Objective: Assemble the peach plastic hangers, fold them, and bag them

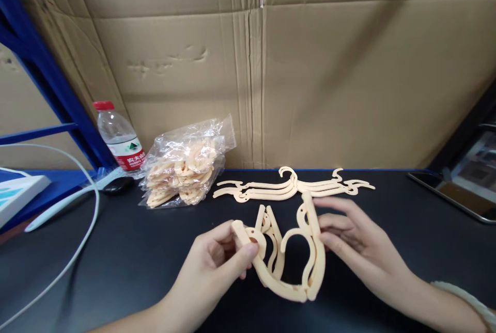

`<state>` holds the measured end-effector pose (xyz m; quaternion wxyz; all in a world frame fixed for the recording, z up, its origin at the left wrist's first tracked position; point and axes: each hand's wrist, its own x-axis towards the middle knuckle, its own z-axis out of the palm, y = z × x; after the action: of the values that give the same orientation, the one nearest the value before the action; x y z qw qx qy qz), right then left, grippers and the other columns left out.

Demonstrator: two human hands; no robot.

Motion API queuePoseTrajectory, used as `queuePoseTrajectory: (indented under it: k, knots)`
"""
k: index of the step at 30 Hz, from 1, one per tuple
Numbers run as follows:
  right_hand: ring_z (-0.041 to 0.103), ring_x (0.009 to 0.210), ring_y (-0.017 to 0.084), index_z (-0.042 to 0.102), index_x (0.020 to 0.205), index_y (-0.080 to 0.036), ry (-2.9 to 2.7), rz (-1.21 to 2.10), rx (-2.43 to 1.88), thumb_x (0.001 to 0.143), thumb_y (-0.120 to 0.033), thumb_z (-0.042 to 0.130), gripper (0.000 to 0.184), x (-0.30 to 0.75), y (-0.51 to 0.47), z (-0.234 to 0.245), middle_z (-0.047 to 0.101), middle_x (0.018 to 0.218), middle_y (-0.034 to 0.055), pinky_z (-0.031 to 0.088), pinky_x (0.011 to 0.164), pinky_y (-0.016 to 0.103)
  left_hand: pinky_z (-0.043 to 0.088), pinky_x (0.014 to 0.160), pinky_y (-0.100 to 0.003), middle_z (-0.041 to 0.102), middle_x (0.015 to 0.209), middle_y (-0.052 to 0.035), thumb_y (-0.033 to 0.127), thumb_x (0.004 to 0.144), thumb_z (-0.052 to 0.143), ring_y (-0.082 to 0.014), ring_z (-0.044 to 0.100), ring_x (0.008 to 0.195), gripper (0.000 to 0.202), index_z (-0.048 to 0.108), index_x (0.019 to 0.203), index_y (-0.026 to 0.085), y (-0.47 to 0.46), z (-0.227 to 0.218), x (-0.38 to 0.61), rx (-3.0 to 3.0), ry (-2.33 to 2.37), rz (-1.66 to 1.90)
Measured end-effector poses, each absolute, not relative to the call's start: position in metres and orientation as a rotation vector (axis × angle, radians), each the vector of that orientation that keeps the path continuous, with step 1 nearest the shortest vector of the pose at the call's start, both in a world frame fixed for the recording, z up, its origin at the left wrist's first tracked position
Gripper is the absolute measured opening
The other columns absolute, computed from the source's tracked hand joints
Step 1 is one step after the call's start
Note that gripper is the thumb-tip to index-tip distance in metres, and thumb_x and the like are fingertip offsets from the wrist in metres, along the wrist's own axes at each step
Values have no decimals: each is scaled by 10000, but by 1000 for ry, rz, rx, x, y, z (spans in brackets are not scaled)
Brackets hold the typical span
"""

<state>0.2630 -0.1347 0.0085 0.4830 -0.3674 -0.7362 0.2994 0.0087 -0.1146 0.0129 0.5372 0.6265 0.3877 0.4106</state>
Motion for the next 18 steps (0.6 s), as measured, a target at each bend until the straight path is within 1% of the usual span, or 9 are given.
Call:
queuePoseTrajectory:
  k: [1,3,4,6,8,9,14,18]
  knots:
    - [678,935,183,506,1269,-314,-1919,674,-865,969,-170,470,334,261,-139,12,679,1034,49,573,802,295,422,525,-204,617,702,-29,396,835,685,-120,500,603,280,627,708,153,-116,12,9,1505,915,949]
    - [648,1061,206,584,1221,-316,-2140,591,-798,941,-113,468,365,258,-147,22,646,1169,64,557,881,304,429,537,-212,612,701,-31,406,840,676,-130,510,618,272,641,750,152,-117,11,10,1511,898,915]
    - [634,1100,218,590,1240,-325,-2214,571,-767,927,-98,476,403,257,-150,27,633,1213,67,555,895,305,431,540,-216,610,702,-32,412,839,675,-136,515,624,274,644,757,152,-118,10,11,1509,890,906]
    - [613,1152,231,534,1331,-366,-2278,562,-731,907,-84,500,510,254,-153,34,621,1264,57,560,899,301,430,540,-220,608,699,-34,419,830,681,-140,516,627,281,642,747,154,-118,9,11,1509,878,901]
    - [600,1179,226,459,1396,-406,-2287,565,-732,905,-87,520,589,253,-154,36,614,1290,39,566,895,289,428,546,-222,602,687,-29,412,826,688,-137,510,619,279,638,732,154,-119,9,12,1511,876,908]
    - [597,1184,218,443,1406,-419,-2279,562,-744,909,-90,520,601,253,-154,35,612,1296,30,566,896,285,429,552,-223,601,687,-27,402,829,688,-136,513,619,270,638,732,155,-119,10,12,1513,871,909]
    - [601,1180,204,489,1375,-409,-2225,510,-831,937,-162,533,504,256,-154,26,615,1304,18,562,917,298,438,576,-217,581,668,-8,343,864,661,-129,522,615,214,641,749,163,-122,14,13,1527,824,917]
    - [588,1197,211,505,1359,-407,-2246,474,-856,937,-199,547,473,260,-155,24,635,1280,6,552,939,316,452,577,-224,585,680,-18,352,863,658,-133,511,615,224,634,746,163,-124,14,13,1543,843,904]
